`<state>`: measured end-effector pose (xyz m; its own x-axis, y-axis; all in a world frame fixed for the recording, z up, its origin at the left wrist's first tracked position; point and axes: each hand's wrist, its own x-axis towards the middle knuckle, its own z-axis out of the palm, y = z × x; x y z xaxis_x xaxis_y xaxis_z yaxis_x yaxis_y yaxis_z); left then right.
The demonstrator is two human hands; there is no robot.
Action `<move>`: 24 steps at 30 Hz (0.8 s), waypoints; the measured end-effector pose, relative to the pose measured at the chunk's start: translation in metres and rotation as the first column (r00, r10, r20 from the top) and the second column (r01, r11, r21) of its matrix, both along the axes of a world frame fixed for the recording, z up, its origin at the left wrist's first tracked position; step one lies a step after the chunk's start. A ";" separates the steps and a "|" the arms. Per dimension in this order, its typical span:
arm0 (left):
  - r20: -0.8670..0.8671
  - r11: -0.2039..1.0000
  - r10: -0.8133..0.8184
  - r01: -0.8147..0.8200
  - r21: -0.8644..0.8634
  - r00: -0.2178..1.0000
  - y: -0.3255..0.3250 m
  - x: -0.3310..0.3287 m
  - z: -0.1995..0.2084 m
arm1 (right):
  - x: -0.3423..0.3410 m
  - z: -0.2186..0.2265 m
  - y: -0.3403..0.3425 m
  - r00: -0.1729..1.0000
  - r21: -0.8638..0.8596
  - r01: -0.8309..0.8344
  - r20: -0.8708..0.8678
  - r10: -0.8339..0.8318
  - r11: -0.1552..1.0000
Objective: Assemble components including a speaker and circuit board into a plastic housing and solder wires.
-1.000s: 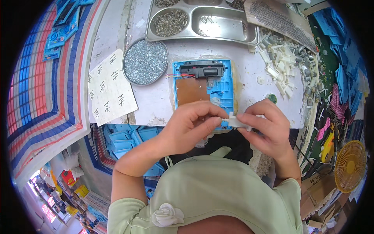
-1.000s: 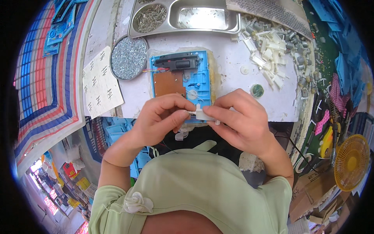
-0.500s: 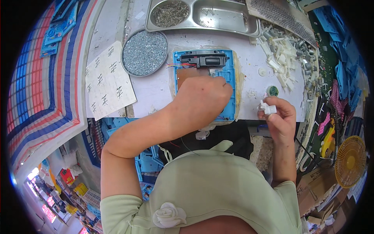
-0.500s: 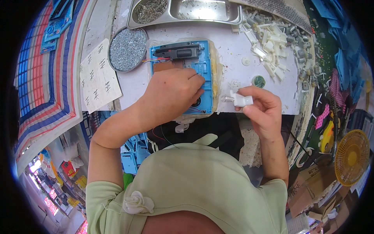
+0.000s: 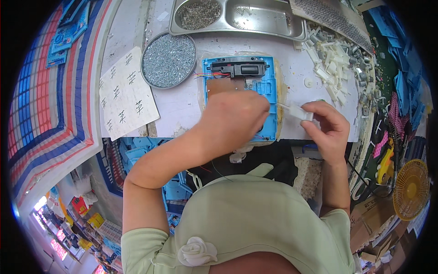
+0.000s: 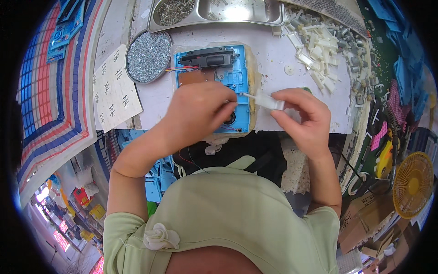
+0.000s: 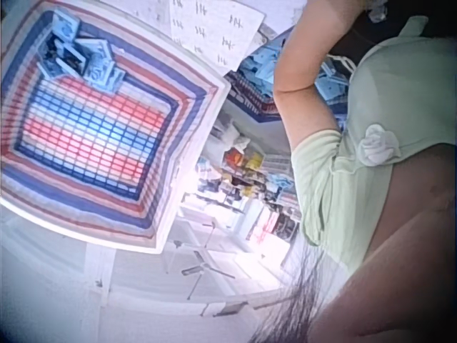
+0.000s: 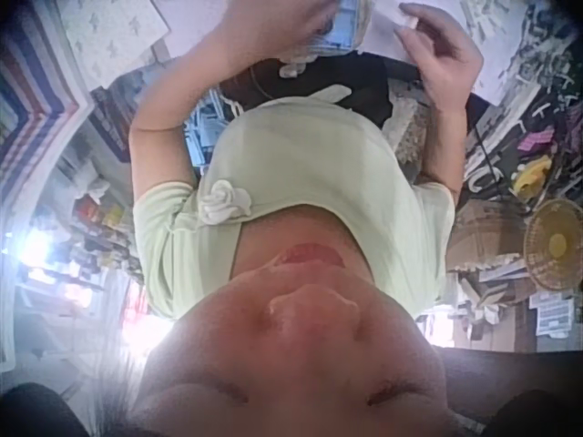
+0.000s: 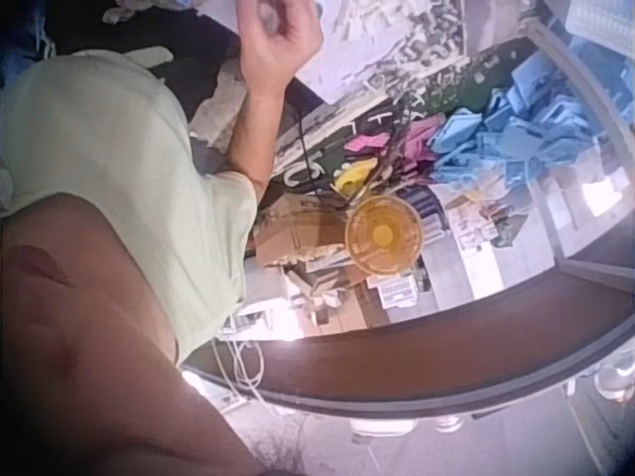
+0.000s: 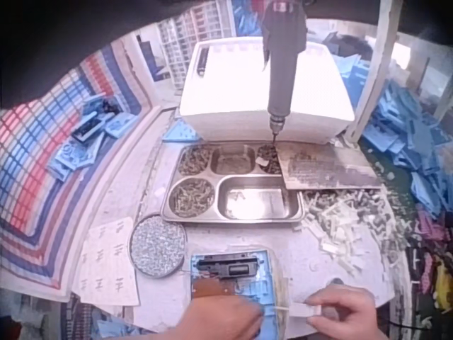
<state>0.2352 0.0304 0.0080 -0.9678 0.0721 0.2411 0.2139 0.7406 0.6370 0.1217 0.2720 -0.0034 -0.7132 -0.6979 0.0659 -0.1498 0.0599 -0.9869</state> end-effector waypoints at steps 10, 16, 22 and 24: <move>-0.016 0.906 0.303 -0.283 0.315 0.953 -0.011 0.020 -0.017 | -0.010 0.035 -0.055 0.618 0.374 -0.130 -0.693 0.370 0.918; -0.031 0.883 0.332 -0.299 0.363 0.943 -0.009 0.021 -0.022 | -0.025 0.022 -0.065 0.668 0.306 -0.279 -0.620 0.412 0.910; -0.078 0.908 0.300 -0.260 0.328 0.951 -0.010 0.018 -0.024 | -0.024 -0.016 -0.050 0.775 0.151 -0.284 -0.545 0.320 0.947; -0.065 0.919 0.289 -0.259 0.296 0.955 -0.011 0.018 -0.021 | -0.024 -0.015 -0.054 0.764 0.162 -0.288 -0.555 0.329 0.944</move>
